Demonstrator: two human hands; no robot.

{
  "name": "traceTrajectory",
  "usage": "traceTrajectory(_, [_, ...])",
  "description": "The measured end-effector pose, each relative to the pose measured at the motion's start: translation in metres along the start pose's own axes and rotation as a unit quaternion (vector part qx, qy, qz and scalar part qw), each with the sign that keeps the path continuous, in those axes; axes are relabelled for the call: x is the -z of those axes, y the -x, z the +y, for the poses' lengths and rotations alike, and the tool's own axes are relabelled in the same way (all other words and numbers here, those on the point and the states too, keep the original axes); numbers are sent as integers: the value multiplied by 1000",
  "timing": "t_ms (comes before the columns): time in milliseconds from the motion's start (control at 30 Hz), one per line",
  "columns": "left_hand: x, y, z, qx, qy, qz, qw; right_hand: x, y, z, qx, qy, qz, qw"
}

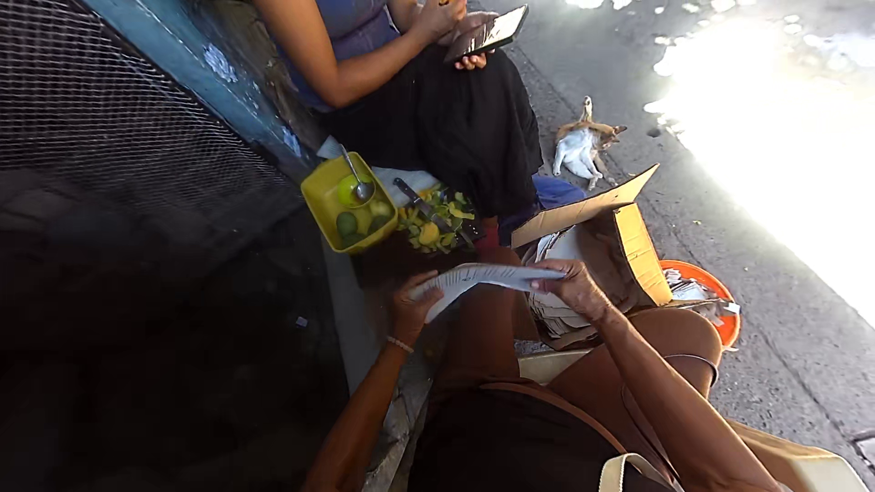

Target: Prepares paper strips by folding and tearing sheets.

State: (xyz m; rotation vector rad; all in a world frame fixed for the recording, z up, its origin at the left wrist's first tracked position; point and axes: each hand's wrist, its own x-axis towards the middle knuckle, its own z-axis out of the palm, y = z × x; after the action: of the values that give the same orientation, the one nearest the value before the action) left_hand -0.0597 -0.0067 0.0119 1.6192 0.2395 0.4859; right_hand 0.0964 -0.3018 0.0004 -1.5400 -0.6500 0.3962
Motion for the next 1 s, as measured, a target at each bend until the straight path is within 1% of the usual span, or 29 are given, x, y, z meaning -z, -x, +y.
traceTrajectory(67, [-4, 9, -8, 43, -7, -3, 999, -7, 3, 8, -25, 15, -7, 1000])
traceTrajectory(167, [-7, 6, 15, 39, 10, 36, 999, -8, 4, -7, -9, 35, 27, 999])
traceTrajectory(233, [-1, -4, 27, 10, 21, 20, 1000, -3, 0, -18, 13, 22, 30, 999])
traceTrajectory(267, [2, -6, 28, 7, 17, 5, 1000, -2, 0, -18, 14, 17, 28, 999])
traceTrajectory(300, [5, -7, 26, 26, 5, -9, 1000, -3, 3, -15, -2, 13, 25, 1000])
traceTrajectory(333, [6, -6, 20, 69, -11, -18, 997, -6, 6, -9, -31, 17, 24, 999])
traceTrajectory(400, [6, -9, 9, 190, -28, -22, 981, -11, 12, 7, -78, 14, 16, 997])
traceTrajectory(433, [6, -14, 8, 238, -30, -10, 971, -12, 13, 11, -85, 3, 23, 996])
traceTrajectory(500, [5, -25, 15, 294, -26, 49, 954, -14, 14, 4, -120, -33, 49, 991])
traceTrajectory(567, [2, -35, 9, 294, 22, 136, 946, -16, 13, -12, -190, -120, 76, 971])
traceTrajectory(633, [-9, -41, -1, 292, 103, 189, 932, -24, 9, -30, -253, -200, 99, 941])
traceTrajectory(700, [-31, -35, -4, 321, 210, 181, 906, -37, 11, -39, -290, -254, 116, 915])
traceTrajectory(767, [-62, -24, -2, 318, 321, 177, 874, -52, 17, -37, -311, -285, 118, 899])
traceTrajectory(800, [-77, -19, 0, 311, 358, 185, 860, -59, 22, -35, -316, -293, 122, 894])
traceTrajectory(867, [-100, -16, 7, 314, 376, 217, 844, -70, 32, -29, -310, -276, 124, 901])
traceTrajectory(933, [-112, -18, 15, 320, 349, 236, 848, -71, 43, -24, -273, -217, 100, 932])
traceTrajectory(1000, [-115, -25, 18, 316, 326, 235, 860, -62, 47, -24, -215, -163, 83, 959])
